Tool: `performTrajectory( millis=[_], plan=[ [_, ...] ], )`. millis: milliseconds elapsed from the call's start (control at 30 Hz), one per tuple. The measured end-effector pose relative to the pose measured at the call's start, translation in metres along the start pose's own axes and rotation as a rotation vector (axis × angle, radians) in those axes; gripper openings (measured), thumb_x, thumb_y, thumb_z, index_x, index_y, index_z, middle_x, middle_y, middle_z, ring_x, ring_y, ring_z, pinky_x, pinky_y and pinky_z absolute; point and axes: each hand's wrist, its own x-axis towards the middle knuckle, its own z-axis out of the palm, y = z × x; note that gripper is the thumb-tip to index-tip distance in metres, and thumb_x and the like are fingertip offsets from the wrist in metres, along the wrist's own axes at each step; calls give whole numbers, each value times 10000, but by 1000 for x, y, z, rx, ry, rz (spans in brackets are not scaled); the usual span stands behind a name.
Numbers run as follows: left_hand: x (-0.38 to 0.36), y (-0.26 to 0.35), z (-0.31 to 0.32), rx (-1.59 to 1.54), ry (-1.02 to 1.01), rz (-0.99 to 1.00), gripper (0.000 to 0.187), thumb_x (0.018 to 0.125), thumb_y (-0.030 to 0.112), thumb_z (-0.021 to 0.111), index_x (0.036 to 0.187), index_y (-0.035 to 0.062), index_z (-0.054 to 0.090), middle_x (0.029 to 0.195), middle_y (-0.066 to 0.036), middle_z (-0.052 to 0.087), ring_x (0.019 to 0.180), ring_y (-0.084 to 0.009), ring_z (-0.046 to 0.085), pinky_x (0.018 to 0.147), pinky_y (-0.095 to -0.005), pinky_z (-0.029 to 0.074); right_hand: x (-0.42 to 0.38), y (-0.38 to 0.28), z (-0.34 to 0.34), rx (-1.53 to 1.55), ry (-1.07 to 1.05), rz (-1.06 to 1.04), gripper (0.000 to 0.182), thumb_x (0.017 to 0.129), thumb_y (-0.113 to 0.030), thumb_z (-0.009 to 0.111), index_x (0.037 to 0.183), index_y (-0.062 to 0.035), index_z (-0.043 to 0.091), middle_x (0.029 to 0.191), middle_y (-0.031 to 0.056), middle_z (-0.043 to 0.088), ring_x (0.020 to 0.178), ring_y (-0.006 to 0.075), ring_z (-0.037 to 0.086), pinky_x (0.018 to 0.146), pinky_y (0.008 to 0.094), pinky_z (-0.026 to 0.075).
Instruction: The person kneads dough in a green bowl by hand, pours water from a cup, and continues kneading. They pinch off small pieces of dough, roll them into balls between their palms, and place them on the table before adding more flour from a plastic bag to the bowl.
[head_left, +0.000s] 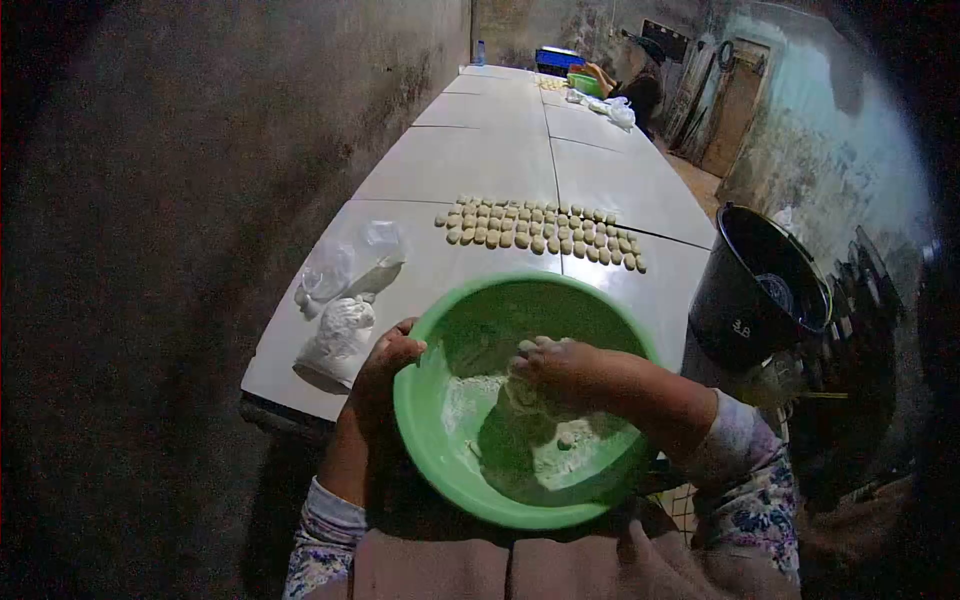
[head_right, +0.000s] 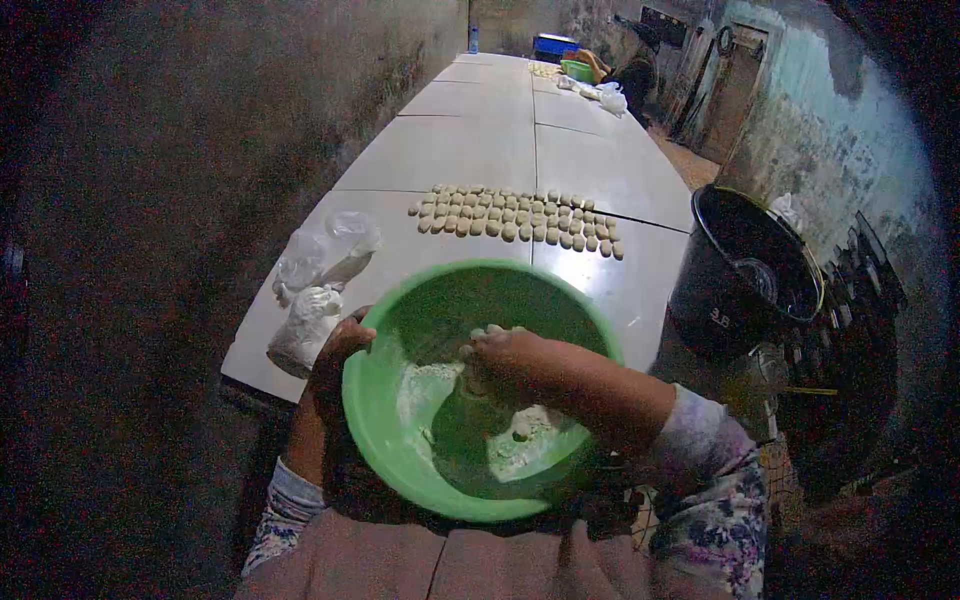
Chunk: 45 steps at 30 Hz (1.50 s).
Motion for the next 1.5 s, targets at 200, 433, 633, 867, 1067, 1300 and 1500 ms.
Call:
performTrajectory(
  millis=[200,433,633,867,1067,1300,1500],
  plan=[
    [-8,5,10,-133,-30,-44,493,758,246,630,1155,-5,483,922,-68,585,757,-155,574,716,-286,501,-19,42,24,209,367,-642,332,858,-166,563,1169,-56,523,971,184,613,904,344,622,799,451,501],
    [-1,-1,2,-51,51,-65,569,712,308,655,1154,-2,477,914,-83,592,752,-154,590,679,-282,519,-2,1,11,444,-136,-66,345,793,-39,573,1136,-32,532,979,197,604,882,353,630,758,441,510],
    [7,-4,-10,-88,-3,-66,370,761,182,614,1078,32,495,882,-48,584,721,-124,570,683,-259,503,31,-3,14,238,-34,-77,280,841,-98,552,1110,-24,562,869,200,624,816,377,640,715,457,511],
    [8,0,-10,35,14,-16,428,782,194,657,1118,22,455,932,-68,577,794,-154,585,740,-268,502,-5,28,-20,785,0,13,479,852,-395,589,1178,-47,543,1148,196,577,1040,362,580,872,442,474],
    [19,55,29,900,124,301,389,801,162,686,1095,30,467,1237,-173,521,1159,-288,505,1009,-412,379,-35,29,-2,512,32,-92,408,821,-226,620,1184,-59,533,1115,187,577,1006,344,600,807,458,490],
    [82,66,113,1185,-626,202,306,850,221,625,1063,16,548,1159,-182,583,1092,-290,556,945,-375,420,-11,36,30,445,213,-227,323,779,-178,618,1076,-55,584,863,191,646,798,347,658,687,447,530],
    [117,42,102,1216,-693,110,291,861,200,593,1081,16,547,1077,-174,613,1024,-297,587,898,-382,445,-18,58,28,372,309,-168,263,800,-162,600,1040,-55,598,821,166,652,740,352,659,621,442,536]
  ],
)
